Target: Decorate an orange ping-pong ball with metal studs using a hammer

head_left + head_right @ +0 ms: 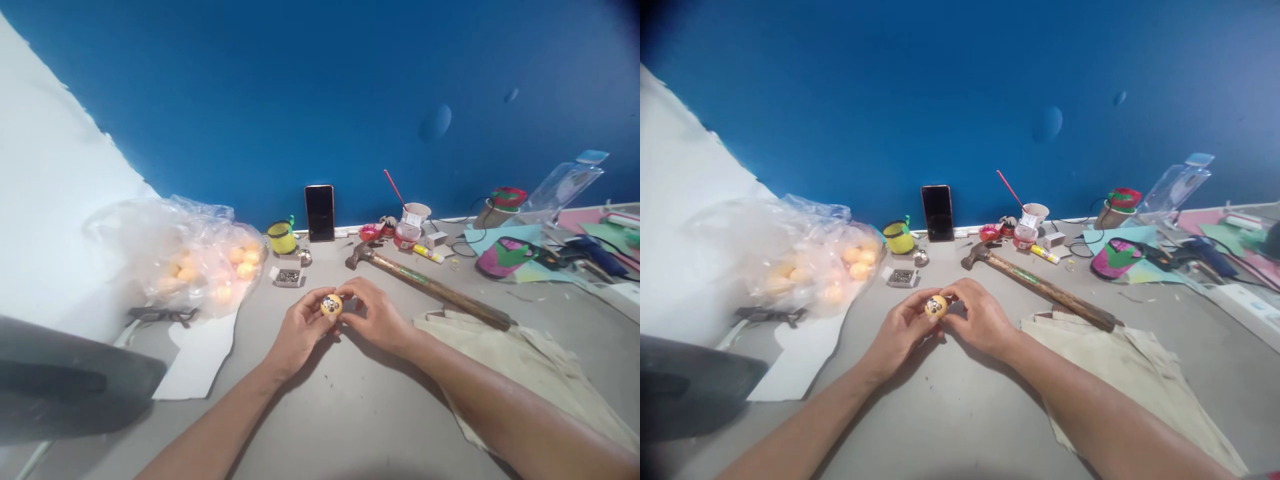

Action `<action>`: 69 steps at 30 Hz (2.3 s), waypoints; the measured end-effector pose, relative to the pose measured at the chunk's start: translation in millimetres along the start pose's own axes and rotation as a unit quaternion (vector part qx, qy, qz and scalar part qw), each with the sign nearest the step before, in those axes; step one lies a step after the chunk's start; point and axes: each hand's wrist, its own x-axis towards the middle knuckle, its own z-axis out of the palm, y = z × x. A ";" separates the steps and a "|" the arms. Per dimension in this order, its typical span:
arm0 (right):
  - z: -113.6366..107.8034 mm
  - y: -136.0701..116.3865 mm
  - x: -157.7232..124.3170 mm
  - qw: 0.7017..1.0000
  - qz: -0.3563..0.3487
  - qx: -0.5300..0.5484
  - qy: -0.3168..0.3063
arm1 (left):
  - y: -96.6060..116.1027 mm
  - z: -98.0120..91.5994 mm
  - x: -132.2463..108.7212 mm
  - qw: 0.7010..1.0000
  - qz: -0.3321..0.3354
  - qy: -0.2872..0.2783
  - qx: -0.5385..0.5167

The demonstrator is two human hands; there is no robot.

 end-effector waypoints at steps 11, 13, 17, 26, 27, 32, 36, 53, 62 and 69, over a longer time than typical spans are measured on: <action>3.2 2.6 -0.6 1.000 -0.007 0.007 -0.011 | -7.7 -1.8 -0.6 0.996 0.016 0.063 0.063; 2.3 3.6 -0.3 1.000 0.012 0.006 -0.015 | -7.8 -2.4 -0.4 0.998 0.002 0.059 0.035; 0.2 6.1 0.7 0.999 0.051 0.013 -0.007 | -5.1 -5.3 2.9 0.995 -0.046 0.026 -0.080; -9.8 1.2 7.1 0.993 0.115 0.011 0.025 | 0.3 -14.6 8.4 0.959 -0.116 0.003 -0.259; -10.8 0.8 7.7 0.993 0.118 0.012 0.027 | 0.7 -15.2 8.2 0.959 -0.116 -0.002 -0.259; -13.4 1.4 9.2 0.990 0.138 0.027 0.024 | 0.6 -18.1 7.4 0.961 -0.117 -0.021 -0.248; -14.6 3.6 9.3 0.980 0.182 0.086 -0.003 | -0.1 -19.5 8.1 0.967 -0.113 -0.025 -0.228; -10.1 11.4 8.0 0.991 0.126 -0.029 -0.032 | 3.2 -18.6 10.0 0.977 -0.077 0.033 -0.197; -46.3 24.2 19.3 0.951 0.027 -0.288 0.110 | -2.3 -20.5 13.2 0.978 -0.080 0.078 -0.179; -72.1 28.1 25.1 0.870 0.236 -0.433 -0.008 | -3.1 -17.4 12.3 0.985 -0.066 0.070 -0.144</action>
